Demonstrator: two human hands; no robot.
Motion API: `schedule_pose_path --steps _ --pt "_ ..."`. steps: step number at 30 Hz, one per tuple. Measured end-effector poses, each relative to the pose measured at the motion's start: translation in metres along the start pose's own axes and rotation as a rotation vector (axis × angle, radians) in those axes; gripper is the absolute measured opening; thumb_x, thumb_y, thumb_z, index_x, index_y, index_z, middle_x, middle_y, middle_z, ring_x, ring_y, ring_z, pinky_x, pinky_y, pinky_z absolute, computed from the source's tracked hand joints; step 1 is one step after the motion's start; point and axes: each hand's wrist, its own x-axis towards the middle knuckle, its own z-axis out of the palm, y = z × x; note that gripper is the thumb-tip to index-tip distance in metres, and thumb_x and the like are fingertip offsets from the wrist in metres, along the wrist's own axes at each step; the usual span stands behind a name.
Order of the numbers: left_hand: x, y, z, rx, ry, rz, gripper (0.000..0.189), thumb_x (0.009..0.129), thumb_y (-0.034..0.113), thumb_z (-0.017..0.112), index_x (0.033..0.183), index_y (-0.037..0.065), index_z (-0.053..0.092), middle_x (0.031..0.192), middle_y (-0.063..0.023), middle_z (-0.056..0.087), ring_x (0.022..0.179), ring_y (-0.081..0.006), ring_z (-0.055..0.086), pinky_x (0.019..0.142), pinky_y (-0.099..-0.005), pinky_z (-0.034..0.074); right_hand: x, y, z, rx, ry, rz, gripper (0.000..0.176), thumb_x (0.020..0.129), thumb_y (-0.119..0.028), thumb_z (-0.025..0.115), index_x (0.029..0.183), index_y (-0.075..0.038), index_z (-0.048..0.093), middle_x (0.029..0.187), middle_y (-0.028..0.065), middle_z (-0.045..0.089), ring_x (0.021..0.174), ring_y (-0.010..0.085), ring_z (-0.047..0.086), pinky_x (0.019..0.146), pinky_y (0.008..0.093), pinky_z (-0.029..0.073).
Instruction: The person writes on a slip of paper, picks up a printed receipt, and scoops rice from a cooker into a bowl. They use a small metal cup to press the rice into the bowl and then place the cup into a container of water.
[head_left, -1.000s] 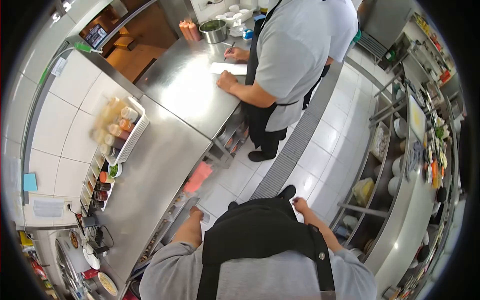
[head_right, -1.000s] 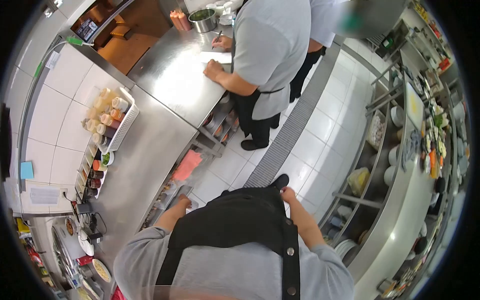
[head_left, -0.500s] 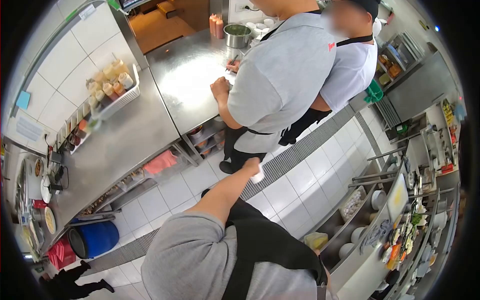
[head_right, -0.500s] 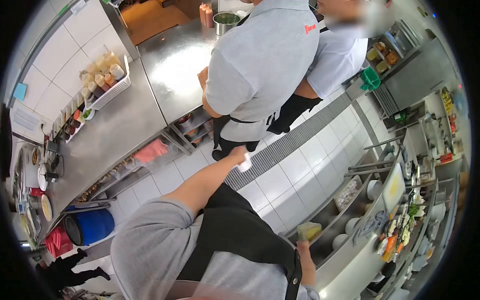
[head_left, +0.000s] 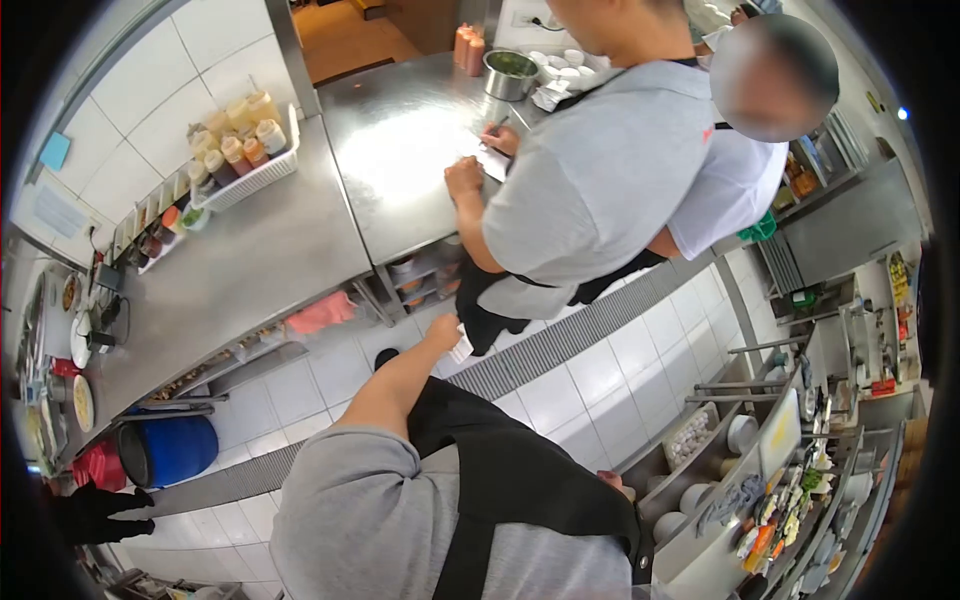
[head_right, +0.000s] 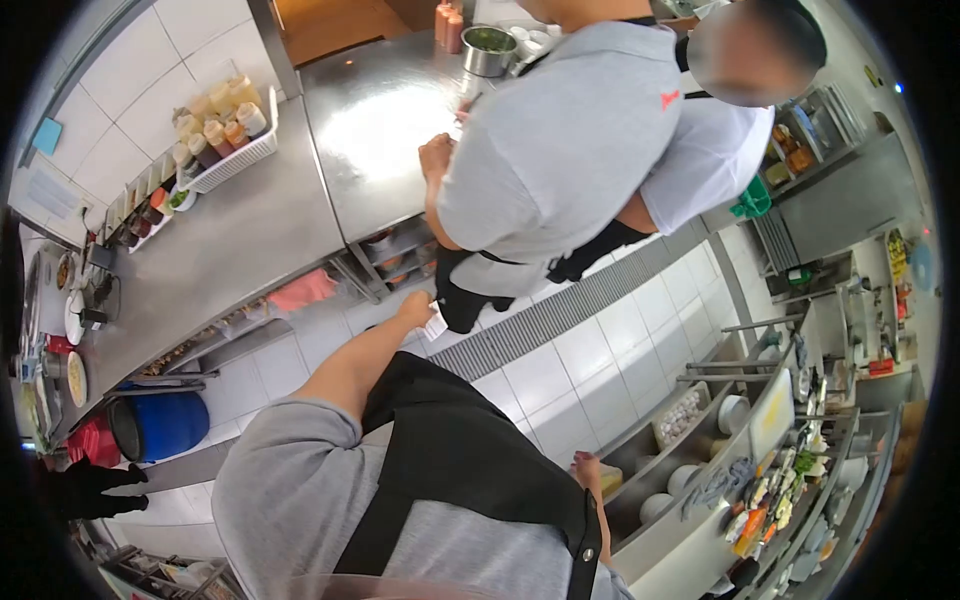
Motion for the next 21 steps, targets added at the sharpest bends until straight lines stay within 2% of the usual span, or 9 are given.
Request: schedule_pose_path --steps 6,8,11,12,14,17,18,20,21 --pt "-0.024 -0.028 -0.166 -0.218 0.593 0.289 0.026 0.093 0.028 0.065 0.103 0.004 0.067 0.088 -0.0246 0.069 0.086 -0.0429 0.068 0.073 -0.0496 0.052 0.01 -0.042 0.12 -0.391 -0.252 -0.135 0.02 0.081 -0.021 0.07 0.095 -0.007 0.07 0.092 0.0092 0.072 0.083 0.0271 0.07 0.075 0.0421 0.056" --pt "-0.021 -0.061 -0.212 -0.268 0.657 0.194 0.025 0.1 0.026 0.055 0.102 0.003 0.062 0.083 -0.0248 0.068 0.082 -0.0452 0.066 0.067 -0.0532 0.048 0.012 -0.066 0.155 -0.533 -0.311 -0.229 0.02 0.079 -0.022 0.071 0.093 -0.007 0.07 0.091 0.0096 0.072 0.083 0.0277 0.07 0.075 0.0422 0.056" --pt "-0.009 -0.132 -0.254 -0.374 0.808 0.068 0.026 0.105 0.025 0.046 0.1 0.003 0.059 0.08 -0.0246 0.066 0.077 -0.0476 0.064 0.063 -0.0552 0.046 0.02 -0.111 0.202 -0.874 -0.376 -0.532 0.02 0.077 -0.024 0.073 0.09 -0.009 0.07 0.09 0.0102 0.072 0.084 0.0286 0.07 0.076 0.0424 0.055" --pt "-0.004 -0.153 -0.26 -0.367 0.85 0.028 0.027 0.105 0.026 0.046 0.1 0.004 0.059 0.08 -0.0247 0.066 0.077 -0.0479 0.064 0.063 -0.0553 0.046 0.028 -0.131 0.221 -1.045 -0.372 -0.735 0.02 0.076 -0.024 0.073 0.089 -0.009 0.07 0.089 0.0104 0.072 0.085 0.0289 0.07 0.076 0.0425 0.055" --pt "-0.002 -0.166 -0.272 -0.332 0.831 0.08 0.027 0.106 0.028 0.045 0.101 0.004 0.058 0.081 -0.0247 0.067 0.076 -0.0476 0.064 0.063 -0.0554 0.046 0.051 -0.169 0.256 -1.169 -0.255 -0.94 0.02 0.074 -0.025 0.074 0.086 -0.01 0.069 0.089 0.0109 0.072 0.085 0.0295 0.07 0.077 0.0426 0.055" --pt "-0.007 -0.178 -0.278 -0.212 0.75 0.094 0.027 0.106 0.03 0.045 0.103 0.006 0.056 0.082 -0.0236 0.067 0.076 -0.0468 0.064 0.063 -0.0556 0.047 0.095 -0.225 0.323 -0.538 -0.082 -0.729 0.022 0.085 -0.021 0.068 0.094 -0.001 0.073 0.076 0.0121 0.072 0.061 0.0205 0.067 0.06 0.0372 0.055" --pt "-0.006 -0.174 -0.277 -0.161 0.717 0.096 0.027 0.105 0.031 0.044 0.104 0.006 0.056 0.082 -0.0231 0.067 0.075 -0.0464 0.064 0.063 -0.0557 0.048 0.069 -0.272 0.339 -0.399 -0.007 -0.549 0.023 0.086 -0.021 0.068 0.096 -0.001 0.074 0.078 0.0138 0.073 0.063 0.0221 0.069 0.064 0.0375 0.056" --pt "-0.01 -0.167 -0.284 -0.094 0.669 0.147 0.026 0.105 0.031 0.044 0.103 0.008 0.056 0.081 -0.022 0.067 0.074 -0.0458 0.064 0.063 -0.0558 0.048 0.031 -0.348 0.37 -0.485 0.04 -0.538 0.028 0.085 -0.023 0.068 0.102 -0.002 0.074 0.09 0.0186 0.073 0.084 0.0316 0.072 0.079 0.0421 0.056" --pt "-0.013 -0.165 -0.286 -0.063 0.64 0.174 0.026 0.105 0.031 0.044 0.103 0.009 0.056 0.081 -0.0214 0.067 0.074 -0.0455 0.064 0.064 -0.0559 0.049 0.031 -0.365 0.39 -0.49 0.011 -0.68 0.03 0.085 -0.022 0.066 0.106 -0.002 0.073 0.1 0.0206 0.072 0.097 0.0361 0.069 0.086 0.0441 0.054"
